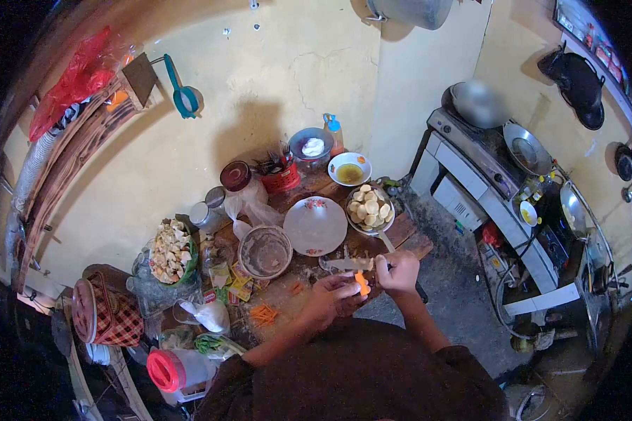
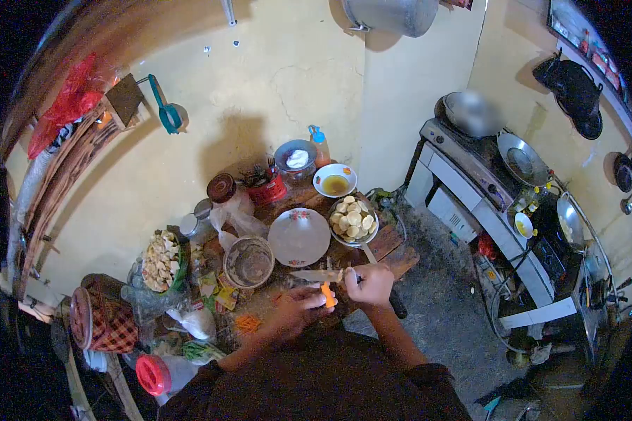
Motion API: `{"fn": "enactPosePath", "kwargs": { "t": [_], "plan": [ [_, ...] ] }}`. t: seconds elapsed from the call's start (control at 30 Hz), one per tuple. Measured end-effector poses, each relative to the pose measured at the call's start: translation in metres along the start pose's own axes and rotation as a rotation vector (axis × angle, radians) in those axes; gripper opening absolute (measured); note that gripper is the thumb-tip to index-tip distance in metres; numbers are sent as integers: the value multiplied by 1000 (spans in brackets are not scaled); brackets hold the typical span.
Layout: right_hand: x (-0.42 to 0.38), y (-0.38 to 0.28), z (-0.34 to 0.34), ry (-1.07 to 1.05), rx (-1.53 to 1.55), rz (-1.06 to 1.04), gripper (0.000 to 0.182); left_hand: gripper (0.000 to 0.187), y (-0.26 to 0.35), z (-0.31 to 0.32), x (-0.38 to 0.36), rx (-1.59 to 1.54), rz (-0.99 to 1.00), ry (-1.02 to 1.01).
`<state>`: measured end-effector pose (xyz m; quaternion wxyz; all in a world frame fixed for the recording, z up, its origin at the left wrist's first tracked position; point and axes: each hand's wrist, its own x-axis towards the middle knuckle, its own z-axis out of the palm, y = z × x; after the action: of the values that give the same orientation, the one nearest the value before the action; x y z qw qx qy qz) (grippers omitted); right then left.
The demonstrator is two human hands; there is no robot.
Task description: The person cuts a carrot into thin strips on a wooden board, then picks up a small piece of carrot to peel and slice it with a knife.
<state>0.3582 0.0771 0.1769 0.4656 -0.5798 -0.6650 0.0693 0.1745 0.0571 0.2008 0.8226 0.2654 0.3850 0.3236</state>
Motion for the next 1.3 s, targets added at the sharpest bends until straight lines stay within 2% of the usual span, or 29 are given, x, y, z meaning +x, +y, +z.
{"fn": "enactPosePath", "kwargs": {
  "t": [0.13,0.2,0.23,0.3,0.43,0.53,0.6,0.63,0.7,0.73,0.8,0.83,0.9,1.03,1.13,1.2,1.3],
  "plan": [
    [-4,5,2,13,-139,126,30,36,2,-1,-1,-33,2,-50],
    [-7,11,4,-36,-369,198,38,37,1,-2,0,-36,0,-69],
    [-7,11,3,-34,-370,200,38,37,0,-3,2,-35,-1,-71],
    [-5,7,-2,-134,-443,355,47,38,-3,-5,5,-11,17,-73],
    [-6,12,-6,-209,-556,407,53,38,-5,-6,8,-1,45,-85],
    [-9,15,-6,-271,-570,395,52,41,-6,-6,11,69,96,-99],
    [-18,22,1,-263,-628,336,43,50,0,-3,12,308,144,-134],
    [-19,22,1,-259,-628,339,43,50,-2,-3,16,311,142,-137],
    [-21,19,0,-389,-630,350,33,65,-14,-7,28,600,247,-110],
    [-25,23,1,-382,-633,361,33,65,-17,-5,35,606,242,-120],
    [-34,31,9,-359,-675,242,29,79,-26,-6,46,871,272,-172],
    [-32,27,6,-357,-677,249,29,79,-34,-9,54,873,269,-178],
    [-29,17,-3,-525,-627,316,26,85,-47,-15,69,1056,268,-196],
    [-38,33,0,-456,-637,226,24,84,-50,-10,81,1045,292,-253],
    [-35,31,-7,-456,-626,253,23,83,-46,-3,84,1226,230,-194],
    [-36,32,-8,-495,-669,322,24,86,-53,-6,91,1276,414,-206],
    [-31,24,-18,-508,-685,359,24,88,-57,-11,96,1275,486,-125]
  ]
}}
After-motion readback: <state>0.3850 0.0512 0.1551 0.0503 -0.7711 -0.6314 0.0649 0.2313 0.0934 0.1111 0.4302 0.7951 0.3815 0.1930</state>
